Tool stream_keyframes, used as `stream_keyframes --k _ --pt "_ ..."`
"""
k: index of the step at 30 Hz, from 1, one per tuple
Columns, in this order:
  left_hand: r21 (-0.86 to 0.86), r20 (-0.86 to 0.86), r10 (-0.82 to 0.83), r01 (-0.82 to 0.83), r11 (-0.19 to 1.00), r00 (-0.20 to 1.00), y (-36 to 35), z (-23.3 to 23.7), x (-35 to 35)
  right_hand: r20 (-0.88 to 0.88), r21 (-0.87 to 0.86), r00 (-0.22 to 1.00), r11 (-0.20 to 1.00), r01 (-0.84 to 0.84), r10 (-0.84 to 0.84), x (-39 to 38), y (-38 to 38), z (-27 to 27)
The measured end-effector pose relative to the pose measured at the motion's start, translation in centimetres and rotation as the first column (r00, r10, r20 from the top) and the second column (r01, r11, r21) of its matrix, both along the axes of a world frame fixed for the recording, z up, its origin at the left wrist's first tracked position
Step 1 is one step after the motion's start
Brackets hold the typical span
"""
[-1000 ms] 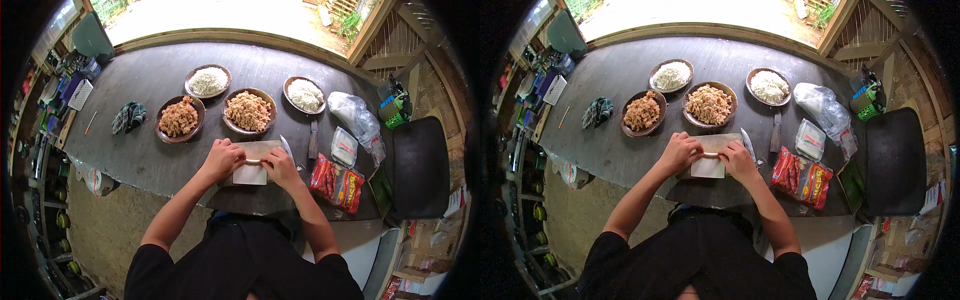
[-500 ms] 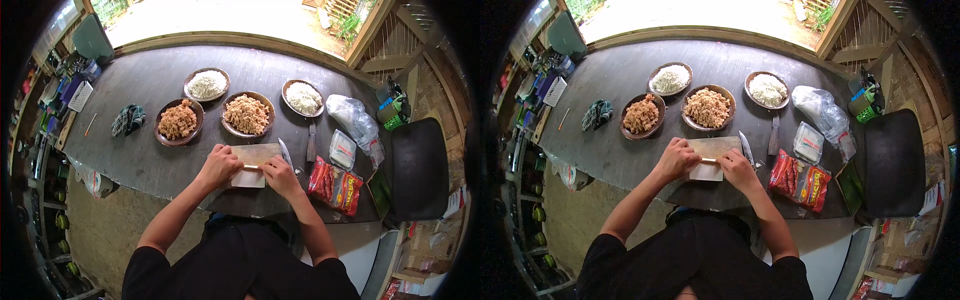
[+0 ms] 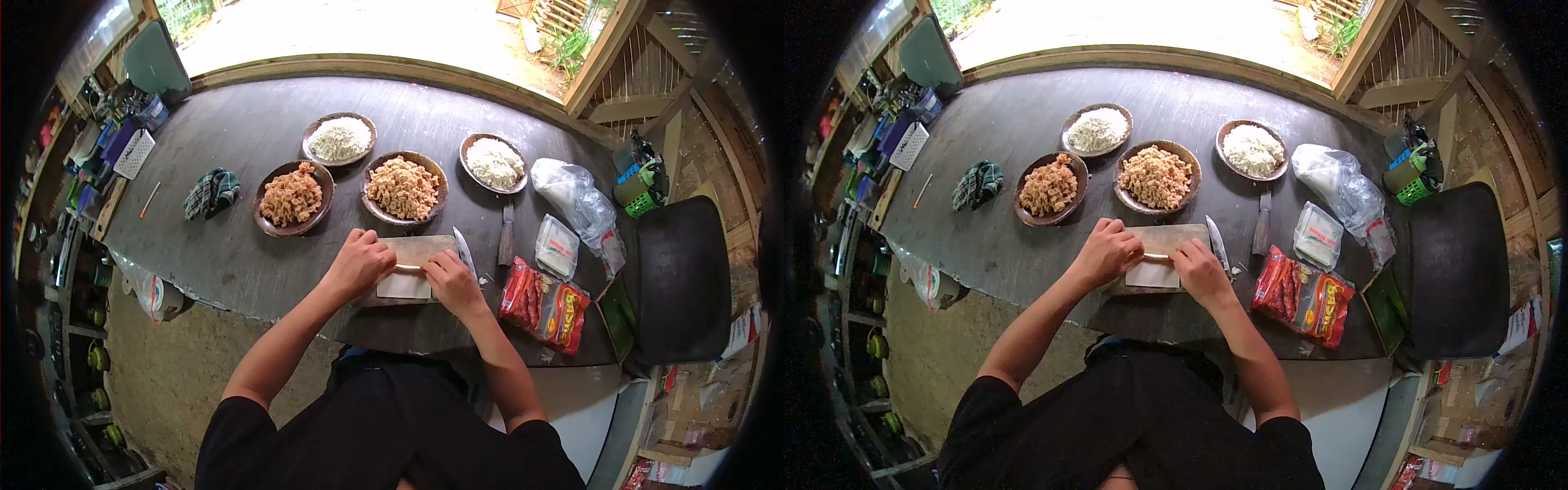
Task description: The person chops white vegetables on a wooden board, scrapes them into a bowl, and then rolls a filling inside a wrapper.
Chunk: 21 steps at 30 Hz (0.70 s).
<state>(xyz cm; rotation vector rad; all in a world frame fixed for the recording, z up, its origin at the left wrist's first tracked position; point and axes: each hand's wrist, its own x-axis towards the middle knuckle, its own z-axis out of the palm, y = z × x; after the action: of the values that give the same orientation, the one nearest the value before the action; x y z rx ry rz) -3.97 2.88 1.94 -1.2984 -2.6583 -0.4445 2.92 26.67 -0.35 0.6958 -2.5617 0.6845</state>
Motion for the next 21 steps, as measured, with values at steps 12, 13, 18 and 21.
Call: stream_keyframes --k 12,13,18,21 --pt "-0.027 -0.02 -0.006 0.005 1.0 1.0 -0.2 0.6 1.0 0.083 -0.074 0.997 0.997 0.016 -0.01 0.7 0.1 0.2" --pt "0.01 0.023 0.042 -0.042 0.999 0.999 -0.1 0.4 1.0 0.117 -0.089 0.993 0.996 0.031 -0.021 0.8 0.1 0.4" --pt "0.117 0.121 0.08 -0.094 0.989 0.989 -0.2 -0.7 0.9 0.118 -0.109 0.992 0.992 0.068 -0.055 0.8 -0.4 0.6" --pt "0.131 0.094 0.05 -0.062 0.989 0.994 -0.3 -0.7 1.0 0.097 -0.116 0.994 0.991 0.06 -0.049 0.7 -0.4 0.1"
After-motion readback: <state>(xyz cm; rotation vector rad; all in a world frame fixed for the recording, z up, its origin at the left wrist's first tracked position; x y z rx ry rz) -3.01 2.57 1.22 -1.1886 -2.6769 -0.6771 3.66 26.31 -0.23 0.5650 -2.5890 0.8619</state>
